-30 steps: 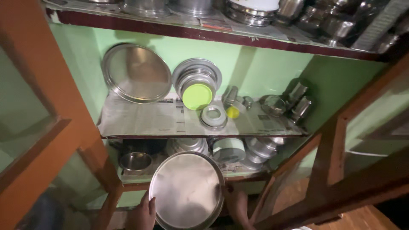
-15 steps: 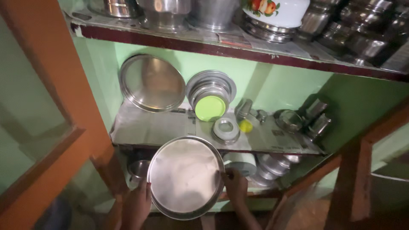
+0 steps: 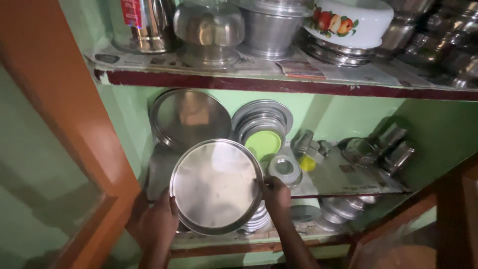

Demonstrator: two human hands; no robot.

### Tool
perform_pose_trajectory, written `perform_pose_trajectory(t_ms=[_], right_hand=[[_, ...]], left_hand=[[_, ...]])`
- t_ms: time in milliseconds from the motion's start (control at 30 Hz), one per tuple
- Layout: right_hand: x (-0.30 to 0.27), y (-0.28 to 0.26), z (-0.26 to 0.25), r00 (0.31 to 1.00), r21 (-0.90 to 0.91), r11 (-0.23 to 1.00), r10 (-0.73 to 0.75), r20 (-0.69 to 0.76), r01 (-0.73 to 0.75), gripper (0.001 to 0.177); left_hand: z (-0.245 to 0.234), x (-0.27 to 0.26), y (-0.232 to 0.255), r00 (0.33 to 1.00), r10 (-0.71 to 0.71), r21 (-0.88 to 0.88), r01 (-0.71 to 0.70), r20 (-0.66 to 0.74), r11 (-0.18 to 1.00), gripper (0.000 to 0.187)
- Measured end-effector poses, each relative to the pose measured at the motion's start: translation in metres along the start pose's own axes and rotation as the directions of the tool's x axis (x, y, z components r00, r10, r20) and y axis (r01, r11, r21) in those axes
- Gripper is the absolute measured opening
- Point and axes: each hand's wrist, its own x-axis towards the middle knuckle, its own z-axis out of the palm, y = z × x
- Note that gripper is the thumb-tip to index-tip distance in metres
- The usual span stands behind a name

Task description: The person moves metal plates and lids from a wooden dining table and arranges them on the shelves of a kitchen storage cabinet.

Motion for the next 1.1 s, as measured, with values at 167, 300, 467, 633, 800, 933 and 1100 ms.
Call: perform_pose_trajectory(t_ms=[167, 300, 467, 633, 800, 933, 1100], right_hand=[[0.031, -0.007, 0.029, 0.997, -0.004, 1.0, 0.021, -0.071, -0.021, 0.024], [0.056, -0.007, 0.046, 0.988, -0.058, 0.993, -0.105, -0.111, 0.099, 0.022], [0.074, -0.029, 0.059, 0.981, 0.106, 0.982, -0.143, -0.133, 0.157, 0.018], [0.094, -0.038, 0.074, 0.979, 0.045, 0.991, -0.115, -0.17, 0.125, 0.02], [0.114, -0.027, 0.096, 0.981, 0.095, 0.987, -0.113, -0.156, 0.129, 0.021], [0.122, -0.017, 0.113, 0.975, 0.186, 0.962, -0.177, -0.135, 0.2, 0.015], [0.128, -0.015, 0.13, 0.98, 0.407, 0.891, -0.178, -0.091, 0.2, 0.008]], left_hand=[[0.001, 0.051, 0.011, 0.999, -0.021, -0.162, 0.027, 0.036, 0.986, 0.028], [0.019, 0.084, 0.011, 0.984, -0.174, -0.247, 0.18, 0.048, 0.952, 0.032], [0.042, 0.108, 0.011, 0.973, -0.14, -0.26, 0.09, -0.182, 0.961, 0.032], [0.052, 0.132, 0.016, 0.963, -0.185, -0.24, 0.135, -0.198, 0.961, 0.032], [0.078, 0.165, 0.009, 0.958, -0.258, -0.125, 0.243, -0.122, 0.962, 0.032], [0.116, 0.187, -0.006, 0.895, -0.161, -0.179, 0.093, -0.417, 0.979, 0.031], [0.135, 0.205, -0.008, 0.866, -0.2, -0.135, 0.155, -0.458, 0.979, 0.018]])
